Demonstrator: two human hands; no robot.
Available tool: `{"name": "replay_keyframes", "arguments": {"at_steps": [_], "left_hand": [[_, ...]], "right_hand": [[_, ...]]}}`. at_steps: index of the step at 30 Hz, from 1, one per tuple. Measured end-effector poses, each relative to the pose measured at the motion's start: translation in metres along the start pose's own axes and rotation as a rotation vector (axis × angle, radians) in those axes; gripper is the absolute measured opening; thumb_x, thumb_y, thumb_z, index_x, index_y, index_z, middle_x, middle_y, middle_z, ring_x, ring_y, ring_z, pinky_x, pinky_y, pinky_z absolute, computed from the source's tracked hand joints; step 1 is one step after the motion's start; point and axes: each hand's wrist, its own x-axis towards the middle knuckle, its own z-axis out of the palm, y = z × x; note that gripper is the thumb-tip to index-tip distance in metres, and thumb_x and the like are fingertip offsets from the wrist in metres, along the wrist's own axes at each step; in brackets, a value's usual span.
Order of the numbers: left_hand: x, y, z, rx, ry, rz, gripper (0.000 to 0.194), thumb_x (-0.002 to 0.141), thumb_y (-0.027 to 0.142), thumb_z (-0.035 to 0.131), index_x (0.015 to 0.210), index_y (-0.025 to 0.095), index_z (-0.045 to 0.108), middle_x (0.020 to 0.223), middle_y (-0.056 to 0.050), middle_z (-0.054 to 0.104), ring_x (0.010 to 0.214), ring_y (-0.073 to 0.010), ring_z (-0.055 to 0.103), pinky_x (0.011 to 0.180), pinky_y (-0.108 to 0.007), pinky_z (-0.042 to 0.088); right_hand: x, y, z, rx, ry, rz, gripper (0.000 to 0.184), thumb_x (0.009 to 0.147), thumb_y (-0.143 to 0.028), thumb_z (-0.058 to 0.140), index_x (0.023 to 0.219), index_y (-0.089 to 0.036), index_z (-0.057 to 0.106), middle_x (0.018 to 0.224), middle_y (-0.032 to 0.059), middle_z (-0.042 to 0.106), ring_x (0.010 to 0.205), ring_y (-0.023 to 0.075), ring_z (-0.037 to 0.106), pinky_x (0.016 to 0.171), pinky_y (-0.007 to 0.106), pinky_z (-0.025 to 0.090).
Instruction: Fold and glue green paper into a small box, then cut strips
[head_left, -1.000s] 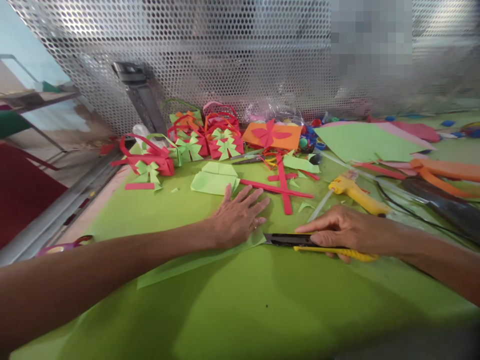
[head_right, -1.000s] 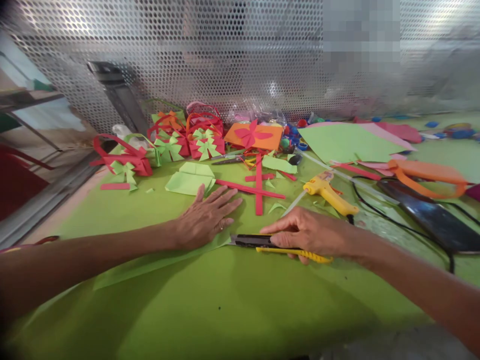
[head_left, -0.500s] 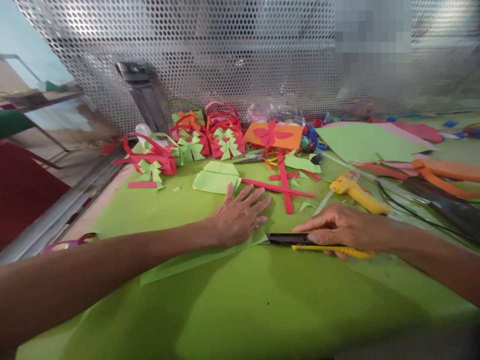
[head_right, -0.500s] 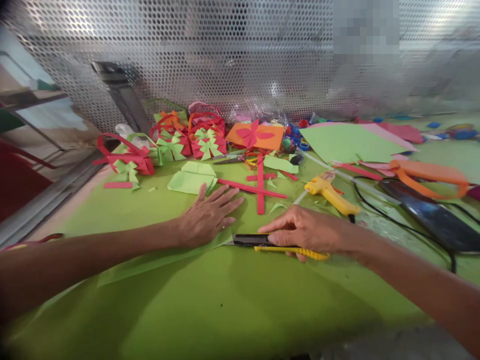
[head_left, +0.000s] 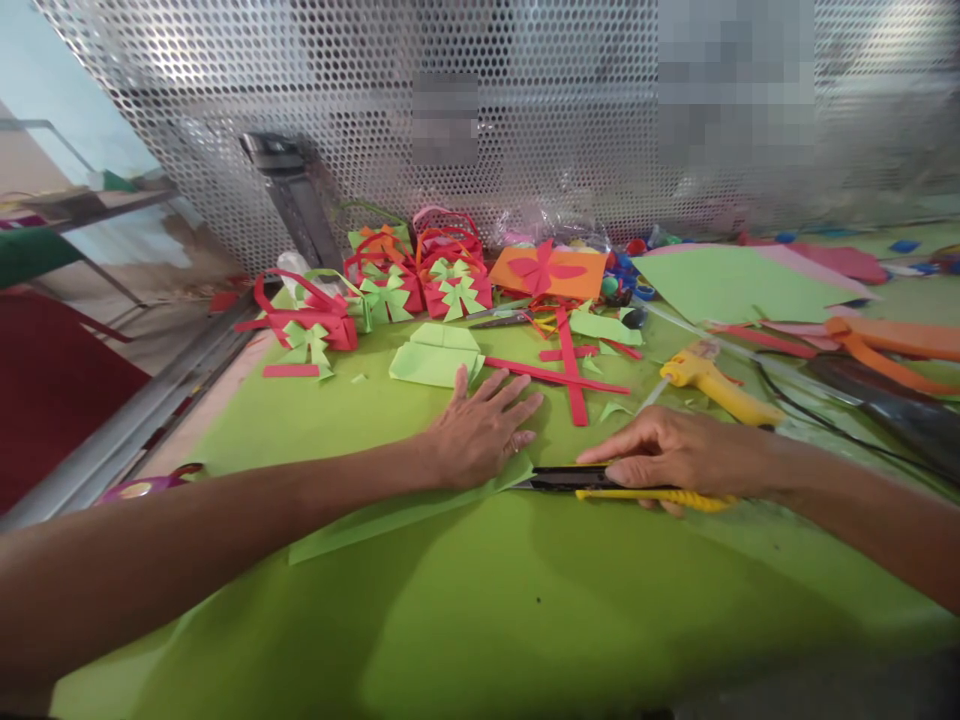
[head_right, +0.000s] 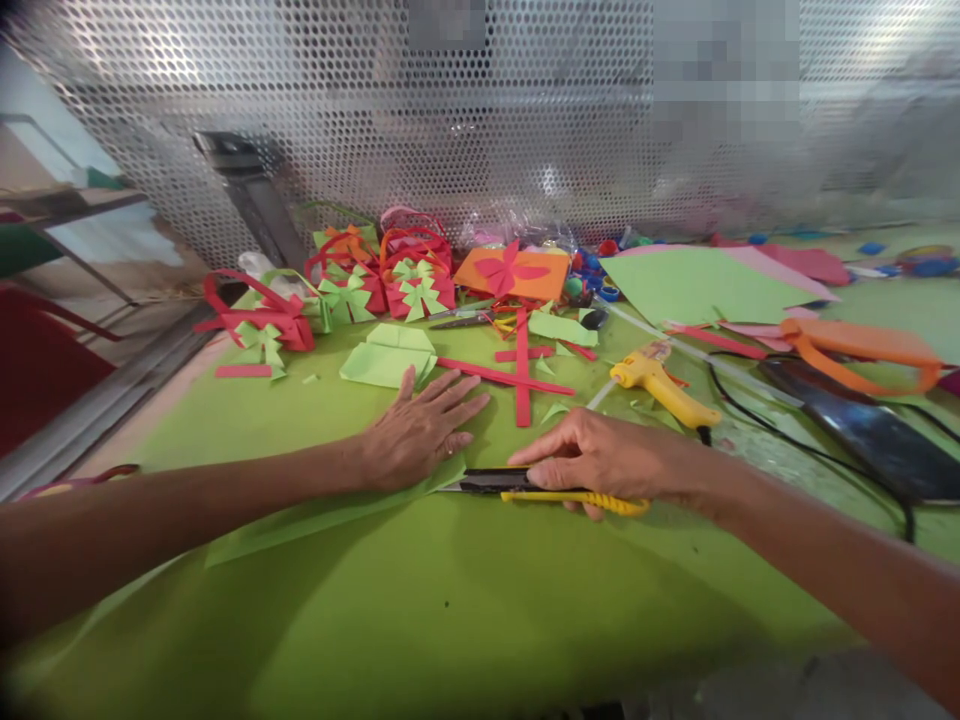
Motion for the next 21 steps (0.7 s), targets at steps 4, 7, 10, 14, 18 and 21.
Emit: {"name": "replay_keyframes", "arguments": {"at_steps": [4,7,10,14,18,21], "left_hand": [[0.0001,-0.0002,-0.0001,0.003,-0.001,-0.001,0.050,0.093,0.042,0.025,0.140,0.023,0.025,0.149,-0.009,0.020,0.136,-0.0320,0.013,0.101,-0.069,0.003],[0.0005,-0.0008,0.0005,0.001,-0.002,-0.001,0.050,0.093,0.043,0.025,0.140,0.023,0.024,0.150,-0.009,0.020,0.136,-0.0319,0.012,0.101,-0.069,0.003],[0.0005,-0.0008,0.0000,0.002,-0.002,0.002,0.051,0.093,0.044,0.023,0.140,0.022,0.024,0.150,-0.010,0.019,0.136,-0.0321,0.012,0.101,-0.069,0.002],[0.0006,0.0008,-0.0018,0.005,-0.015,-0.021,0.052,0.093,0.045,0.022,0.140,0.022,0.024,0.150,-0.010,0.018,0.136,-0.0319,0.012,0.101,-0.069,0.002],[0.0021,0.0032,-0.0012,0.007,0.002,-0.077,0.050,0.093,0.042,0.024,0.139,0.023,0.025,0.150,-0.009,0.018,0.136,-0.0326,0.012,0.101,-0.070,0.003],[0.0031,0.0053,0.0000,-0.003,0.025,-0.118,0.049,0.093,0.041,0.025,0.139,0.022,0.028,0.149,-0.009,0.021,0.136,-0.0332,0.014,0.101,-0.070,0.005]], "right_hand": [[0.0012,-0.0019,0.0006,0.006,-0.016,0.008,0.056,0.082,-0.051,0.051,0.127,-0.017,0.051,0.062,0.0012,0.058,0.049,0.0077,0.052,0.046,0.018,0.038],[0.0009,-0.0016,0.0004,-0.005,-0.013,0.006,0.054,0.082,-0.050,0.051,0.126,-0.018,0.052,0.062,0.0005,0.057,0.048,0.0072,0.051,0.046,0.018,0.038],[-0.0003,0.0002,-0.0008,-0.009,-0.012,0.014,0.056,0.081,-0.052,0.051,0.126,-0.018,0.052,0.063,0.0008,0.058,0.049,0.0071,0.051,0.047,0.018,0.038],[0.0000,0.0025,-0.0026,0.000,-0.011,0.015,0.057,0.080,-0.053,0.053,0.126,-0.019,0.052,0.065,0.0017,0.060,0.049,0.0075,0.053,0.046,0.018,0.038],[0.0017,0.0048,-0.0014,0.016,0.009,0.022,0.058,0.079,-0.053,0.053,0.126,-0.019,0.052,0.071,0.0050,0.065,0.055,0.0108,0.058,0.047,0.019,0.041],[-0.0007,0.0075,0.0016,0.047,0.045,0.058,0.061,0.078,-0.055,0.054,0.126,-0.018,0.052,0.074,0.0063,0.066,0.058,0.0123,0.060,0.047,0.019,0.043]]}}
